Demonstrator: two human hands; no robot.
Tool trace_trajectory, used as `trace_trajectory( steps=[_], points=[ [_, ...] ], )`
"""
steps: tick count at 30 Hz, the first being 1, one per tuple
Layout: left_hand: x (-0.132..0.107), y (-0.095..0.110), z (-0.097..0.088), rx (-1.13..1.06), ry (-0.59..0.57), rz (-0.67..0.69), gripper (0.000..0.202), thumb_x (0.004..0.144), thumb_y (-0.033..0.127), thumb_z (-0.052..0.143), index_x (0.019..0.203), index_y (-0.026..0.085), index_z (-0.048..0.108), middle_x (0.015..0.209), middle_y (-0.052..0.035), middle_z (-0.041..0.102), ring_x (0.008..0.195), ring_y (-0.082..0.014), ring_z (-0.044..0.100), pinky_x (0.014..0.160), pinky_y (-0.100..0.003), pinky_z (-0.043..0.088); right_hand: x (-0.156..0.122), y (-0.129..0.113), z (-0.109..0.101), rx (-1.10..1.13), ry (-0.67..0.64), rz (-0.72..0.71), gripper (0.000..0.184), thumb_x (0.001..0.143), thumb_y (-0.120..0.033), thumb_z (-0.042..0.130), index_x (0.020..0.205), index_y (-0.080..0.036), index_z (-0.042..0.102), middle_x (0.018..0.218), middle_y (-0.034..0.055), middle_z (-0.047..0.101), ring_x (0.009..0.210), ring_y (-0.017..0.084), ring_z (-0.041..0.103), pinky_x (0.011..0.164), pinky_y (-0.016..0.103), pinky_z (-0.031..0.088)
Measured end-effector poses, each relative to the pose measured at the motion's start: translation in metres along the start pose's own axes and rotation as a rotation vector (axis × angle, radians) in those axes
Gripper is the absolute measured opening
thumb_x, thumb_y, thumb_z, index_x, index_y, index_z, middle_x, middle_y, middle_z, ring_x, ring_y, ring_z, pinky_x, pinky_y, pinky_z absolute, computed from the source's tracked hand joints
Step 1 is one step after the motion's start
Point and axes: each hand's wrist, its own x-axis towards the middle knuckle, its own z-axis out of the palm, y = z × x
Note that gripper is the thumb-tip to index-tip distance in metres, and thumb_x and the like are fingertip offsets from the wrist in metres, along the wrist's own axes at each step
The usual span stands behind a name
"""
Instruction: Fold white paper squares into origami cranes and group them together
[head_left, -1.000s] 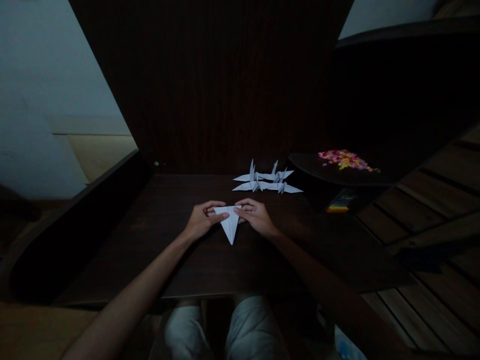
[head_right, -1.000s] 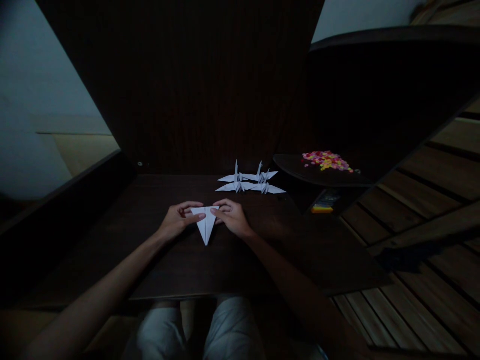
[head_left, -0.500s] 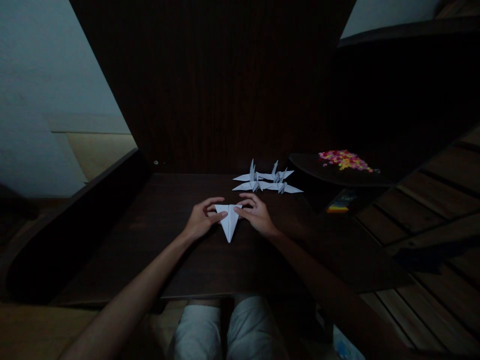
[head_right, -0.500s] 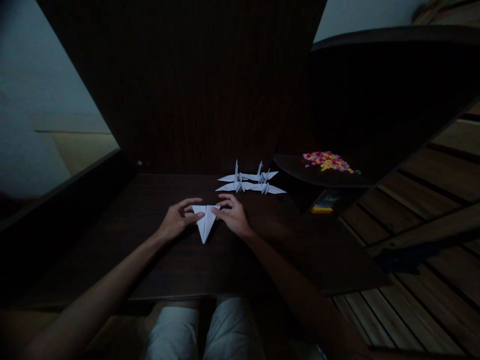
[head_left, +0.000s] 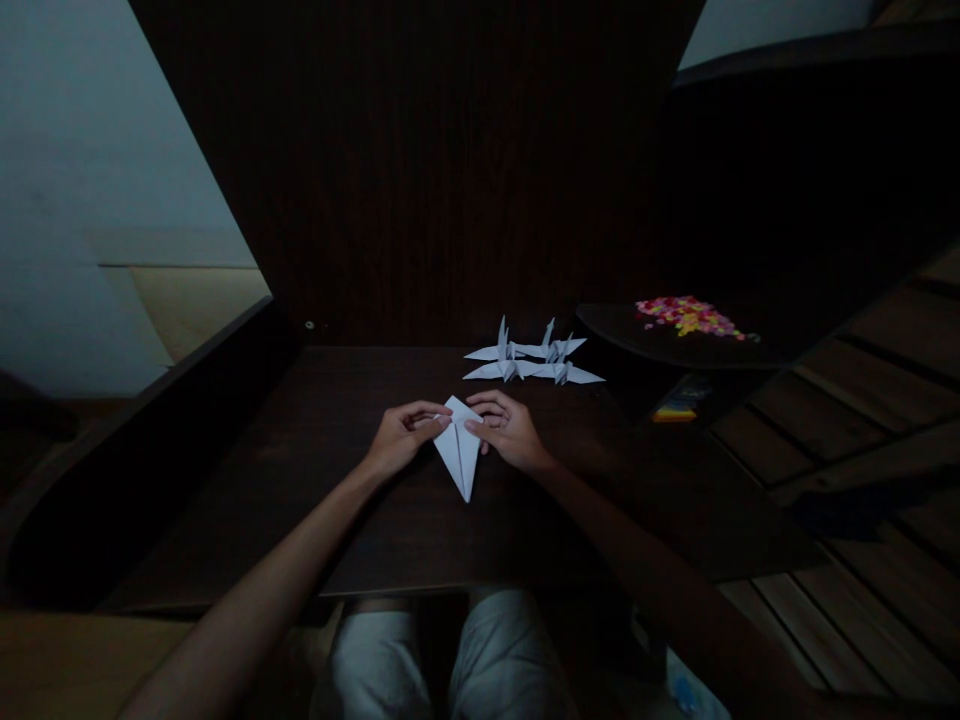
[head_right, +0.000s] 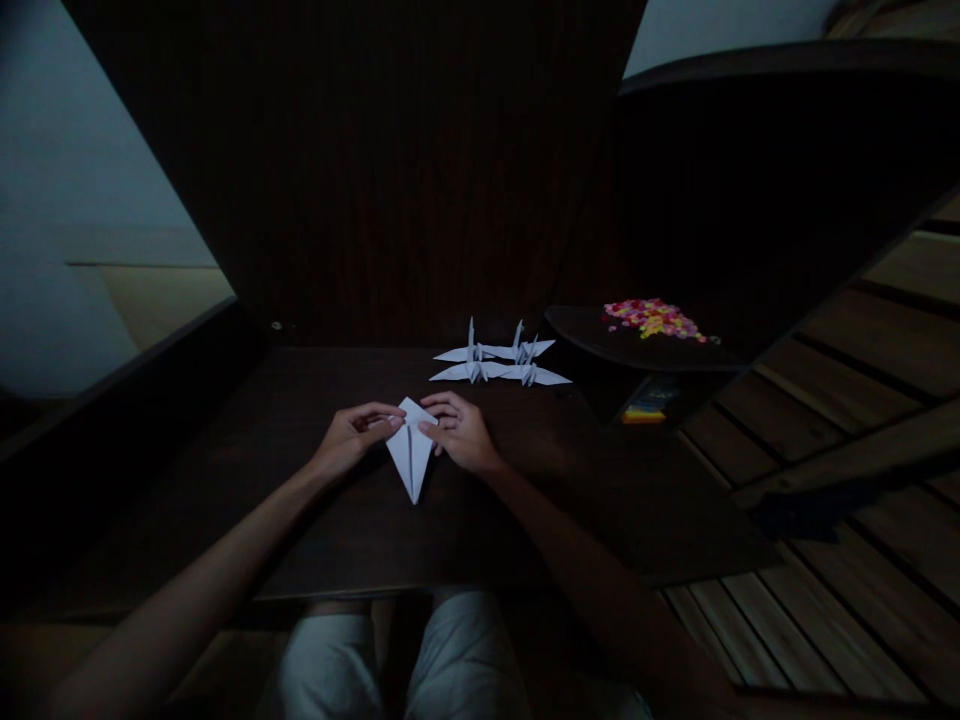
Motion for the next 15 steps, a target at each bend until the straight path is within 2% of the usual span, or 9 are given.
trace_trajectory(
  steps=[4,9,13,15],
  points=[
    [-0.0003,0.0026,0.0,0.014,0.02,0.004,0.033,0.062,0.039,0.077,0.084,0.015,0.071,0.083,-0.007,0.072,0.077,-0.019,0.065,0.074,-0.031,0.05,-0.0008,-0.001,0.001,0.009,0.003,0.012,0.038,0.063,-0.033,0.075,0.095,-0.019,0.059,0.078,0.001,0.064,0.052,0.01,0.057,0.037,0.018,0.045],
    [-0.003,0.0068,0.0004,0.0,-0.04,-0.021,0.029,0.064,0.036,0.075,0.082,0.015,0.07,0.075,-0.0049,0.07,0.071,-0.0174,0.064,0.069,-0.028,0.048,-0.0016,-0.0029,-0.0003,-0.024,0.012,0.003,0.034,0.065,-0.037,0.074,0.092,-0.019,0.063,0.077,0.0028,0.066,0.057,0.013,0.059,0.038,0.02,0.044],
    [-0.0046,0.0087,-0.001,-0.024,-0.102,-0.031,0.026,0.064,0.031,0.075,0.084,0.015,0.071,0.081,-0.0054,0.071,0.075,-0.0174,0.064,0.071,-0.028,0.048,-0.0001,-0.0039,-0.0023,-0.058,0.043,-0.065,0.026,0.066,-0.036,0.074,0.085,-0.019,0.067,0.079,0.004,0.068,0.071,0.015,0.063,0.059,0.026,0.051],
    [-0.0053,0.0094,-0.0015,-0.04,-0.125,-0.04,0.028,0.063,0.027,0.075,0.087,0.015,0.071,0.084,-0.0056,0.071,0.077,-0.0174,0.064,0.072,-0.028,0.048,0.0012,-0.0043,-0.0036,-0.057,0.062,-0.087,0.022,0.066,-0.033,0.074,0.083,-0.019,0.068,0.08,0.0035,0.068,0.075,0.016,0.063,0.068,0.029,0.05]
  ],
)
